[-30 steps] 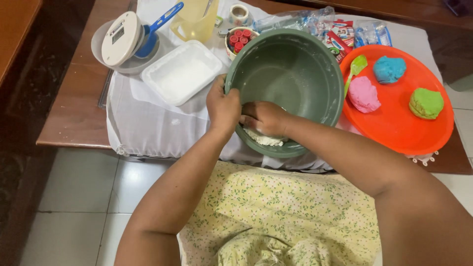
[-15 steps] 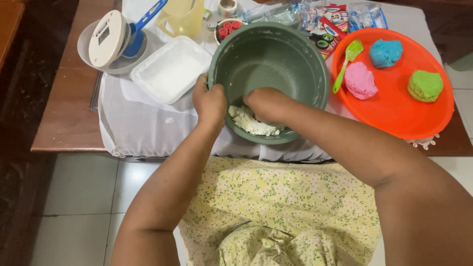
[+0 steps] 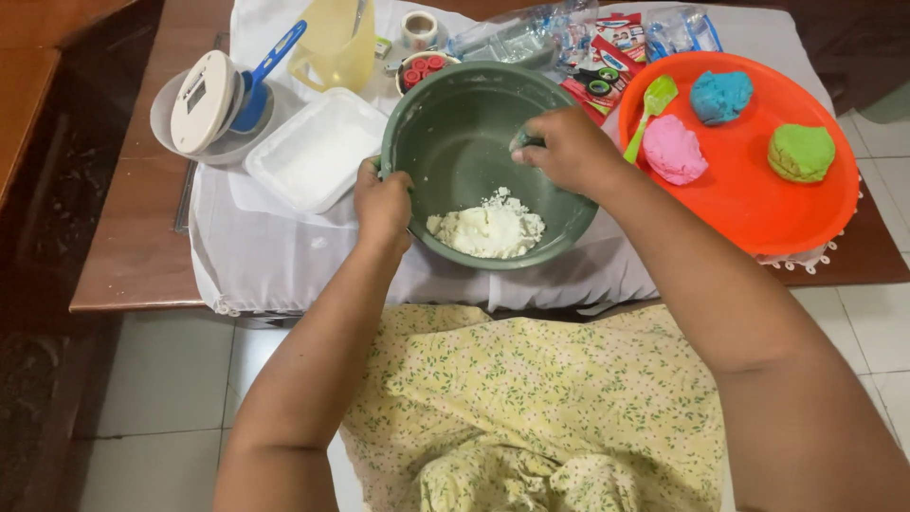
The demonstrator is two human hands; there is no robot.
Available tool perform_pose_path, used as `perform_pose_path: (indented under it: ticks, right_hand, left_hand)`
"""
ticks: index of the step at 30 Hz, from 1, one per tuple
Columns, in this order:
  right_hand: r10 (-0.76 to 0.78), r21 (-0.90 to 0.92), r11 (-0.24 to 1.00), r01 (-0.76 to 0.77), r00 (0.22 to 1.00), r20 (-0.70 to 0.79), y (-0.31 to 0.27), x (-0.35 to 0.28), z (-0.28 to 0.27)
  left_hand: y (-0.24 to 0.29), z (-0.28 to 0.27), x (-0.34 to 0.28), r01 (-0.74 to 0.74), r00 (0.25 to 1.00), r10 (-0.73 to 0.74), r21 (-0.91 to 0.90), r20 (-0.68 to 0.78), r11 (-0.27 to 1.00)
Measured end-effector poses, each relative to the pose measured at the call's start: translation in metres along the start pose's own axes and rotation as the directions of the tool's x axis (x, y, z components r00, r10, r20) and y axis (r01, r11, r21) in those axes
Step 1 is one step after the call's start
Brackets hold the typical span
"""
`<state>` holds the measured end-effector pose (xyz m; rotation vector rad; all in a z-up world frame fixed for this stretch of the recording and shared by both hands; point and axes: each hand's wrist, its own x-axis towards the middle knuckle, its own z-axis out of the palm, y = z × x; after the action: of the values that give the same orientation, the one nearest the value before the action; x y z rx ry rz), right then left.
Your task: Mixing and kneading dough in a bowl by hand.
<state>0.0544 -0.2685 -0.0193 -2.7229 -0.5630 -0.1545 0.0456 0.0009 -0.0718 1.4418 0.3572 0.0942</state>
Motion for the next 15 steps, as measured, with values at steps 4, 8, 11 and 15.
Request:
perform_pose_path:
  ticks: [4, 8, 11, 15]
  right_hand:
    - [0.203, -0.073, 0.978, -0.194, 0.966, 0.158, -0.008, -0.006, 0.003]
    - [-0.018, -0.027, 0.999, 0.018, 1.0, -0.007, 0.005, 0.002, 0.017]
    - [-0.016, -0.021, 1.0, 0.016, 1.0, -0.004, 0.007, 0.0, 0.005]
    - [-0.034, -0.018, 0.999, 0.035, 0.997, 0.071, 0.007, -0.003, 0.005]
  left_hand:
    - [-0.034, 0.0, 0.023, 0.04, 0.999, -0.04, -0.023, -0.012, 0.999]
    - [-0.038, -0.004, 0.029, 0.12, 0.989, -0.119, -0.004, 0.089, 0.993]
    - [-0.02, -0.008, 0.006, 0.137, 0.981, -0.148, 0.087, 0.125, 0.987]
    - [-0.011, -0.016, -0.013, 0.206, 0.952, -0.231, 0.137, 0.202, 0.969]
